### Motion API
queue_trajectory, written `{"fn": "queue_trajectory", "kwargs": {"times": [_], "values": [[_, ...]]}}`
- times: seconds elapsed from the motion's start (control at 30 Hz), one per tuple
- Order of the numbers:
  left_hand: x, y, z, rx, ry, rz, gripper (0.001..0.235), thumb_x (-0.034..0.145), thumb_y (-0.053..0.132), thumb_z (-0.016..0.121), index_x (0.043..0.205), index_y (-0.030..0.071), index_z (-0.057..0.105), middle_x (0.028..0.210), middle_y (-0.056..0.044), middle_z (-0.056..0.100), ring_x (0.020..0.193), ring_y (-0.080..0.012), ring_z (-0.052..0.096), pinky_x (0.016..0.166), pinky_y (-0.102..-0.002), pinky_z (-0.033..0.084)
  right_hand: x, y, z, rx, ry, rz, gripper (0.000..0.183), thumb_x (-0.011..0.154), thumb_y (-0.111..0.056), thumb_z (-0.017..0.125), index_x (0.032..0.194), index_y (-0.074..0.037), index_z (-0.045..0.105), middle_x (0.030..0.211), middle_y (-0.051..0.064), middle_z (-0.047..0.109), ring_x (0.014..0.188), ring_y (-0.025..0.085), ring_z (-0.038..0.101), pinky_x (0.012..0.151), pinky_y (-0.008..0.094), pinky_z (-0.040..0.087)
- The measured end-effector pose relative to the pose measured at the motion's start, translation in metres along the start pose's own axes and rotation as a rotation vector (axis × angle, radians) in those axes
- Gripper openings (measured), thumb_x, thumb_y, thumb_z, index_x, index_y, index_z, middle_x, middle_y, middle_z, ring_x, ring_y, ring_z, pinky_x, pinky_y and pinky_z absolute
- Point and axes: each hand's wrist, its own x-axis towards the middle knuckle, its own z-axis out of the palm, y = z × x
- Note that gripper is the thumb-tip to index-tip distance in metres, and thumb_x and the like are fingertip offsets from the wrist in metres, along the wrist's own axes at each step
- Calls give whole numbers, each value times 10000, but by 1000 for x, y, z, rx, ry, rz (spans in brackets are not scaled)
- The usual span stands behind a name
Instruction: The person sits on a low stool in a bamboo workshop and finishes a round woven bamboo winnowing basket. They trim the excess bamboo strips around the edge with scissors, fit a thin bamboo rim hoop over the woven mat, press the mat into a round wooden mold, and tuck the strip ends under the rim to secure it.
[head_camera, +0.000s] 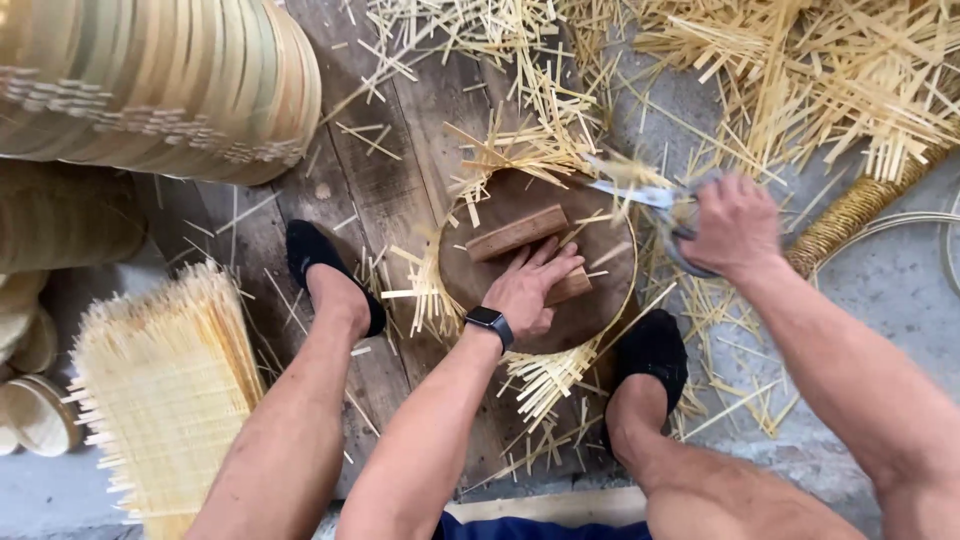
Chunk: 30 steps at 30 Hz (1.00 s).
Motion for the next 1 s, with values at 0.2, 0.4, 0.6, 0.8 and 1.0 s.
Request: {"fn": "queue_trajectory", "kwargs": {"times": [0.2,0.4,0.6,0.8,1.0], "values": [[-5,-1,-6,46,-35,7,879,644,-39,643,1478,207,512,1644,-9,418,1562,-279,294,1285,-455,196,12,-3,7,-40,156,-97,368,837,-421,650,865,-56,696,852,124,661,803,264,685,701,394,571],[17,24,5,-83,222,-598,899,868,561,707,1505,18,379,1586,-201,384,1549,-340,267,1322,-505,88,-1,3,-9,17,137,-108,379,877,-406,635,891,-32,687,875,152,645,835,306,680,720,432,563],[91,30,21,-434,752,-1312,1337,796,666,732,1499,-183,-23,1609,-408,-16,1544,-466,-35,1230,-566,-42,25,-29,-8,-162,336,-125,464,733,-441,627,893,-9,682,836,136,623,774,254,645,666,378,560],[70,40,40,-333,782,-1099,1373,705,479,799,1509,-194,-88,1614,-424,12,1553,-502,-16,1257,-524,33,-12,15,23,12,-136,-60,288,979,-292,554,1008,-27,663,906,157,633,790,251,638,687,396,551],[63,43,38,-234,761,-988,1367,704,472,806,1508,-202,-71,1597,-443,61,1543,-519,43,1264,-523,66,12,-31,-8,-181,250,-117,529,806,-524,623,946,-20,702,831,119,639,742,233,645,640,344,566]]}}
